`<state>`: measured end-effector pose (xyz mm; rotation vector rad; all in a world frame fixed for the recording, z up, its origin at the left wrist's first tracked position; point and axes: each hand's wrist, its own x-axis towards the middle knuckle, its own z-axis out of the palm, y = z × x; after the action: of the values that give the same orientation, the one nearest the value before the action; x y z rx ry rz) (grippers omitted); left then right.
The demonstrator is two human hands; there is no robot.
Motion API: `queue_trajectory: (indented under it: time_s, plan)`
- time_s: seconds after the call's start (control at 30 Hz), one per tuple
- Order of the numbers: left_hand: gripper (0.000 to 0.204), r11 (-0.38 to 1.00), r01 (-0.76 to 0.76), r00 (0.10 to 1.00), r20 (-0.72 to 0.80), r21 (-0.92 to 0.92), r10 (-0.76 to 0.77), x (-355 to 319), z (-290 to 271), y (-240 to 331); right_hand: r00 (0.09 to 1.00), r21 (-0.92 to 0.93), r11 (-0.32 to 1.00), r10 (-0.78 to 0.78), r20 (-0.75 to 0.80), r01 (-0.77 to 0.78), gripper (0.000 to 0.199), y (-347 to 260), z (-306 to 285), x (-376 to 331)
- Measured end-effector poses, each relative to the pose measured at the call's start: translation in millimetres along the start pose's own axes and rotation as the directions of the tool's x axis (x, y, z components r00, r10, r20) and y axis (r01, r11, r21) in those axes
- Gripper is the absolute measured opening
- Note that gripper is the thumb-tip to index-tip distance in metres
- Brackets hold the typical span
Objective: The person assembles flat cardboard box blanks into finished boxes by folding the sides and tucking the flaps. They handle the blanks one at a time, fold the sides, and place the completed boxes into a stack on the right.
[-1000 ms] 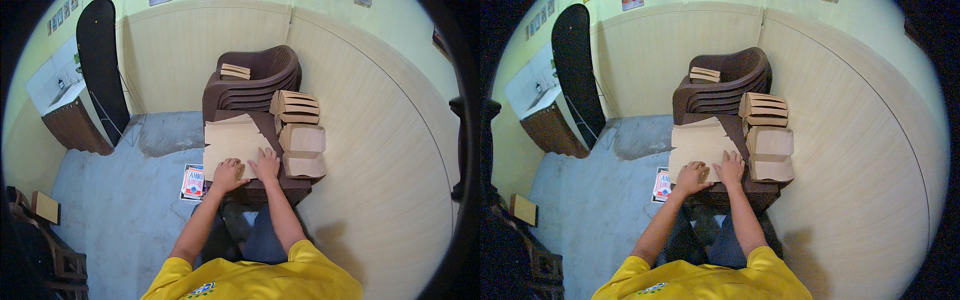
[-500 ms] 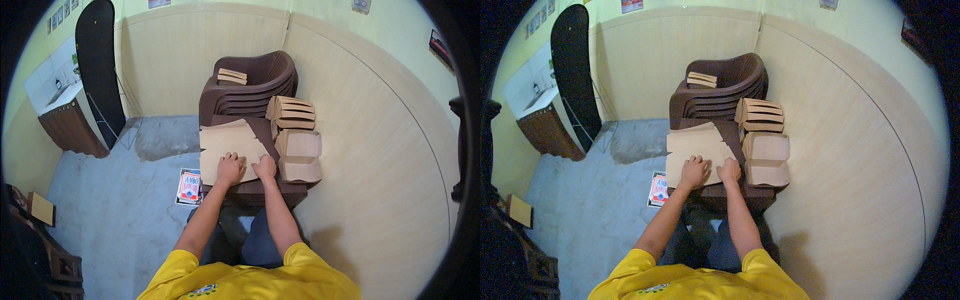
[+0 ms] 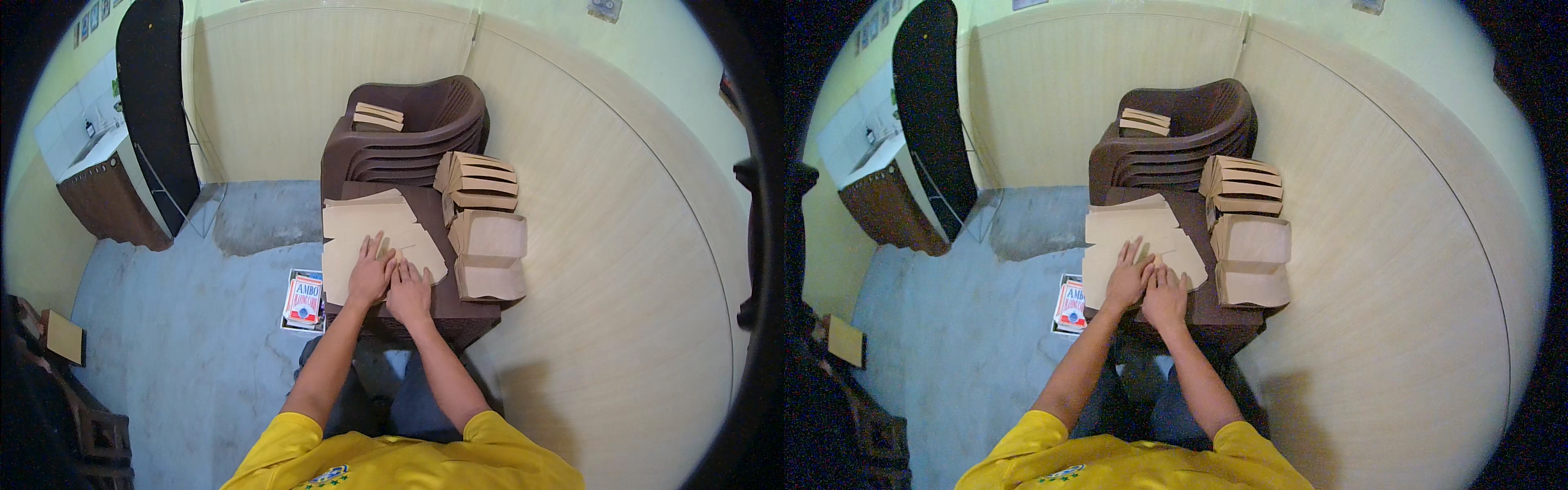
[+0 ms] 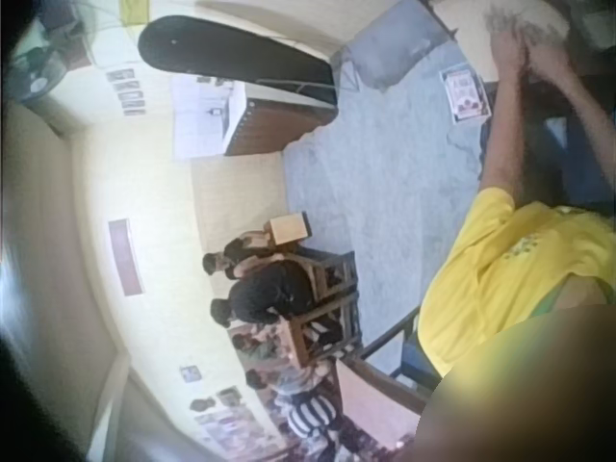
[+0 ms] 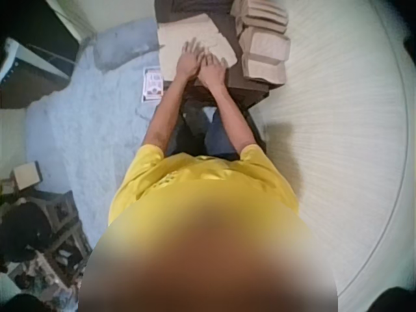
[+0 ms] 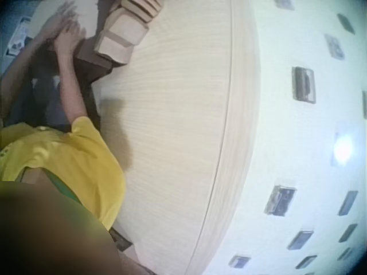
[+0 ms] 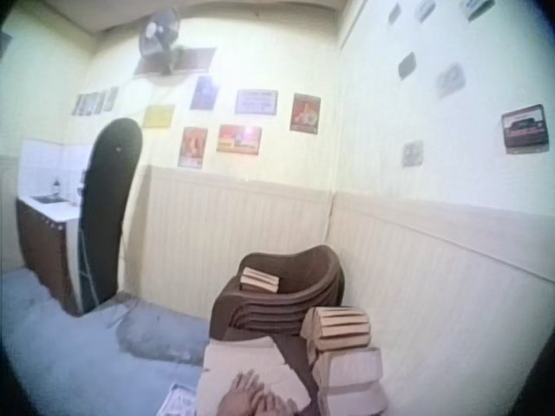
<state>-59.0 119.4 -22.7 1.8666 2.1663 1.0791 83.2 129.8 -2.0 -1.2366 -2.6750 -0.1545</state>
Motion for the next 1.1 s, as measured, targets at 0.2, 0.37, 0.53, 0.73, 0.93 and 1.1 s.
queue_trajectory:
  time_s: [0.2, 0.37, 0.53, 0.73, 0.93, 1.1]
  plan:
    - [0.049, 0.97, -0.026, 0.993, 0.116, 0.241, -0.002, 2.5, 6.8, -2.6, 0.981, -0.141, 0.99, 0.033, 0.191, -0.006, 0.077, 10.7, -35.2, -27.6]
    - [0.051, 0.965, -0.066, 0.987, 0.159, 0.255, 0.025, 2.7, 10.8, -12.1, 0.991, 0.034, 0.998, 0.043, 0.13, -0.048, 0.105, 14.2, -23.2, -17.0]
    - [0.054, 0.975, -0.087, 0.977, 0.207, 0.207, 0.043, 2.9, 6.0, -17.0, 0.971, 0.026, 0.999, 0.03, 0.238, -0.037, 0.11, 29.1, -9.3, 15.8]
    - [0.059, 0.963, -0.072, 0.977, 0.214, 0.259, 0.015, 4.3, 1.6, -9.9, 0.972, 0.14, 0.989, 0.011, 0.234, -0.045, 0.102, 43.4, -7.6, 40.4]
    - [0.087, 0.998, 0.028, 0.998, 0.049, 0.051, -0.031, 0.9, 0.6, -5.1, 0.955, 0.471, 0.871, 0.242, -0.171, -0.136, 0.057, 64.4, 9.2, -14.8]
    - [0.08, 0.993, 0.046, 0.997, 0.071, -0.11, -0.038, -2.4, -11.6, -2.2, 0.926, 0.686, 0.709, 0.352, -0.138, -0.167, 0.052, 73.8, 22.4, -31.9]
